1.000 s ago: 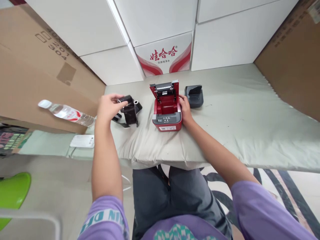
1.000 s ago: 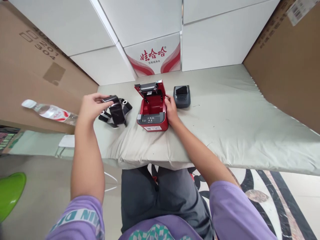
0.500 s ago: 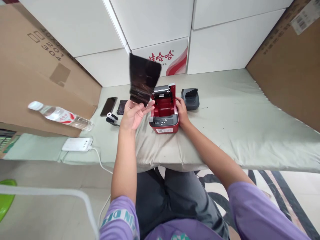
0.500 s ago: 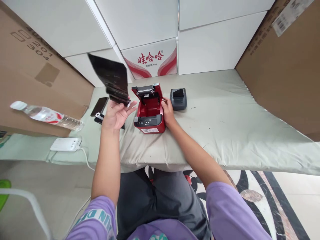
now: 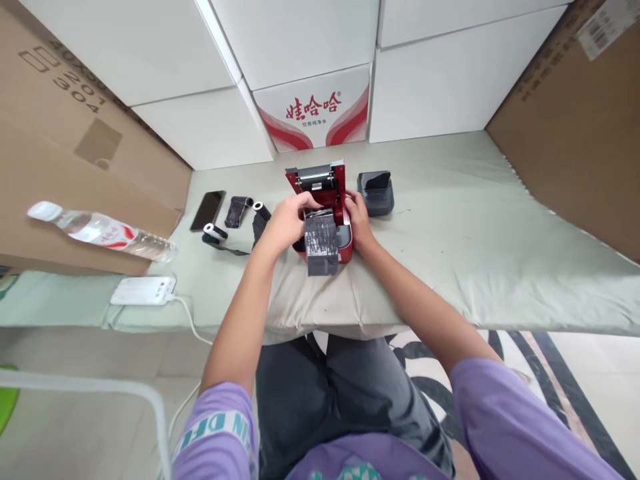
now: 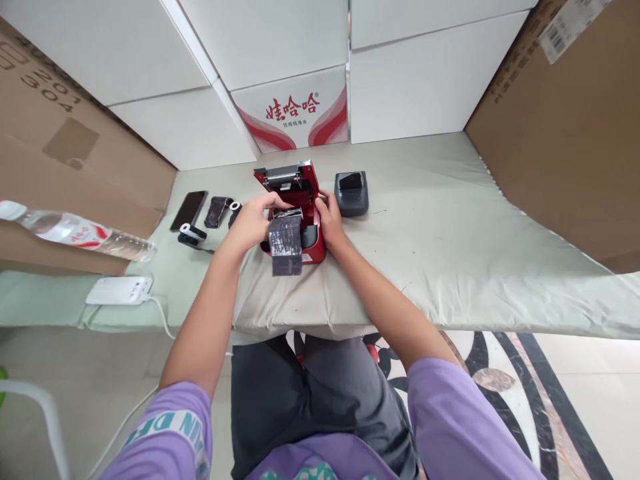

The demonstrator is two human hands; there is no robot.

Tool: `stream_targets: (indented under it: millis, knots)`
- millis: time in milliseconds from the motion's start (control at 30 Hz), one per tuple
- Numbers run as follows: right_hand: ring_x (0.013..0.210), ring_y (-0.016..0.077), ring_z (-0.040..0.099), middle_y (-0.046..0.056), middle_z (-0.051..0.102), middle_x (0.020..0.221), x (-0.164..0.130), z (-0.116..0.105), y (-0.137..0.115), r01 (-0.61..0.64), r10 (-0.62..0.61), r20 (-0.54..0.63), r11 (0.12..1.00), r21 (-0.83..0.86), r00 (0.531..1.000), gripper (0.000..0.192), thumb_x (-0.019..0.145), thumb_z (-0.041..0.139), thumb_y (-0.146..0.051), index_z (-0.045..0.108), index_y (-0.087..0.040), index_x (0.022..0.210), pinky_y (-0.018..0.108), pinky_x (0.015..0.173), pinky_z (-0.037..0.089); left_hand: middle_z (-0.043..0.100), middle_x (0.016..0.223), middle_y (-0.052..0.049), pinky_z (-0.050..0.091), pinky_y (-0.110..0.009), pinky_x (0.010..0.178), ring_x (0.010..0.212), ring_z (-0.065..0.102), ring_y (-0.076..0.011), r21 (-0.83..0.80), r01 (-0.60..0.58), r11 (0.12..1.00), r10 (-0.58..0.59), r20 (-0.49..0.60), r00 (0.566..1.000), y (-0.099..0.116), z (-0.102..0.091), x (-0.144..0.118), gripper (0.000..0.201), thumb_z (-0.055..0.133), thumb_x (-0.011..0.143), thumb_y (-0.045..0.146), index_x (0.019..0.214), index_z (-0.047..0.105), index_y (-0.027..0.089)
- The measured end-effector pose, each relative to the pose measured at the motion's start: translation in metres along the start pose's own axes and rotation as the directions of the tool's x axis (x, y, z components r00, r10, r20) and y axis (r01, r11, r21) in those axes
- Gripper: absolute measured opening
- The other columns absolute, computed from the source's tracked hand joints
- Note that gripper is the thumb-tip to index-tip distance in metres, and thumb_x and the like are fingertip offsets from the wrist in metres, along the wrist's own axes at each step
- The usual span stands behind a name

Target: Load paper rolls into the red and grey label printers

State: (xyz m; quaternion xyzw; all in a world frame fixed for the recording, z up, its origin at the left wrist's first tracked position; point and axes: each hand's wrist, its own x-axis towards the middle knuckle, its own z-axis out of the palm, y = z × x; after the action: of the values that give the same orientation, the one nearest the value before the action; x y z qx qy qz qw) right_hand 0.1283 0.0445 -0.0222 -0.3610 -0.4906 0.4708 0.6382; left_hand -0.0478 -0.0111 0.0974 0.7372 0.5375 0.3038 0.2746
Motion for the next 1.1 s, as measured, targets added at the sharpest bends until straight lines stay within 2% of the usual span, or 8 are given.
stream_targets:
  millis: [233, 400, 533, 733, 867, 967, 1033, 1100]
  knots:
    - [0.13, 0.0291, 0.061, 0.007, 0.07, 0.122, 0.0, 0.0, 0.0, -0.004, 0.004, -0.001, 0.999, 0.034, 1.0, 0.069, 0.077, 0.063, -0.086, 0.06, -0.029, 0.116, 0.047, 0.119, 0.046, 0.081, 0.111, -0.008, 0.052, -0.04, 0.096, 0.105, 0.073, -0.0287, 0.272, -0.022, 0.962, -0.008, 0.11, 0.994, 0.003, 0.003, 0.021, 0.035, 0.065, 0.076, 0.015, 0.106, 0.081, 0.023]
    - [0.127, 0.0289, 0.063, 0.009, 0.069, 0.128, 0.001, -0.001, 0.005, -0.008, 0.007, 0.029, 0.999, 0.045, 1.0, 0.07, 0.08, 0.062, -0.083, 0.058, -0.028, 0.123, 0.048, 0.117, 0.048, 0.076, 0.13, -0.007, 0.038, -0.055, 0.114, 0.135, 0.058, -0.0349, 0.391, -0.108, 0.914, 0.017, 0.23, 0.973, 0.0, -0.003, 0.02, 0.034, 0.06, 0.083, 0.017, 0.104, 0.084, 0.03]
    - [0.137, 0.0286, 0.058, 0.008, 0.063, 0.142, 0.003, -0.001, 0.007, -0.011, 0.009, 0.04, 0.999, 0.045, 0.999, 0.075, 0.084, 0.055, -0.082, 0.055, -0.029, 0.137, 0.051, 0.121, 0.044, 0.078, 0.123, -0.007, 0.043, -0.05, 0.114, 0.129, 0.062, -0.0329, 0.121, -0.079, 0.99, 0.053, 0.201, 0.978, -0.006, -0.017, -0.004, 0.024, 0.064, 0.09, 0.039, 0.098, 0.084, 0.027]
    - [0.151, 0.0282, 0.045, 0.004, 0.051, 0.16, 0.008, -0.001, 0.006, 0.021, -0.027, 0.092, 0.998, 0.065, 0.995, 0.079, 0.087, 0.051, -0.08, 0.049, -0.033, 0.15, 0.052, 0.128, 0.034, 0.081, 0.098, -0.015, 0.049, -0.052, 0.109, 0.116, 0.071, -0.038, -0.336, -0.143, 0.931, 0.203, 0.152, 0.967, -0.017, -0.026, -0.032, 0.067, 0.065, 0.078, 0.083, 0.088, 0.085, 0.02]
    - [0.152, 0.0301, 0.044, 0.004, 0.047, 0.163, 0.009, -0.002, 0.003, 0.015, -0.021, 0.129, 0.999, 0.052, 0.991, 0.088, 0.084, 0.054, -0.082, 0.043, -0.033, 0.156, 0.052, 0.129, 0.034, 0.076, 0.068, -0.012, 0.054, -0.049, 0.099, 0.089, 0.076, -0.0309, -0.497, -0.354, 0.792, 0.291, -0.202, 0.935, -0.023, -0.015, -0.019, 0.074, 0.045, 0.091, 0.082, 0.08, 0.084, 0.019]
    - [0.154, 0.0314, 0.039, 0.003, 0.046, 0.163, 0.01, -0.003, 0.0, 0.028, -0.028, 0.151, 1.0, -0.002, 0.988, 0.092, 0.081, 0.055, -0.085, 0.044, -0.034, 0.156, 0.053, 0.13, 0.03, 0.078, 0.082, -0.006, 0.055, -0.038, 0.093, 0.087, 0.074, -0.0214, -0.428, -0.414, 0.803, 0.073, -0.619, 0.782, -0.037, -0.001, 0.005, 0.046, 0.064, 0.092, 0.065, 0.085, 0.082, 0.023]
    - [0.156, 0.0311, 0.037, 0.003, 0.045, 0.164, 0.011, -0.005, -0.001, 0.041, -0.032, 0.168, 0.998, -0.051, 0.985, 0.092, 0.081, 0.053, -0.087, 0.043, -0.035, 0.157, 0.053, 0.131, 0.029, 0.079, 0.109, -0.006, 0.052, -0.035, 0.1, 0.111, 0.072, -0.0223, -0.418, -0.368, 0.83, -0.018, -0.681, 0.732, -0.051, 0.011, 0.021, 0.042, 0.072, 0.087, 0.063, 0.101, 0.08, 0.025]
    - [0.156, 0.0306, 0.035, 0.003, 0.044, 0.165, 0.013, -0.006, 0.0, 0.053, -0.034, 0.187, 0.994, -0.096, 0.982, 0.093, 0.083, 0.048, -0.088, 0.041, -0.034, 0.158, 0.053, 0.131, 0.029, 0.073, 0.13, -0.007, 0.05, -0.035, 0.106, 0.131, 0.064, -0.0244, -0.477, -0.306, 0.824, -0.071, -0.623, 0.779, -0.066, 0.024, 0.033, 0.052, 0.068, 0.087, 0.069, 0.119, 0.075, 0.028]
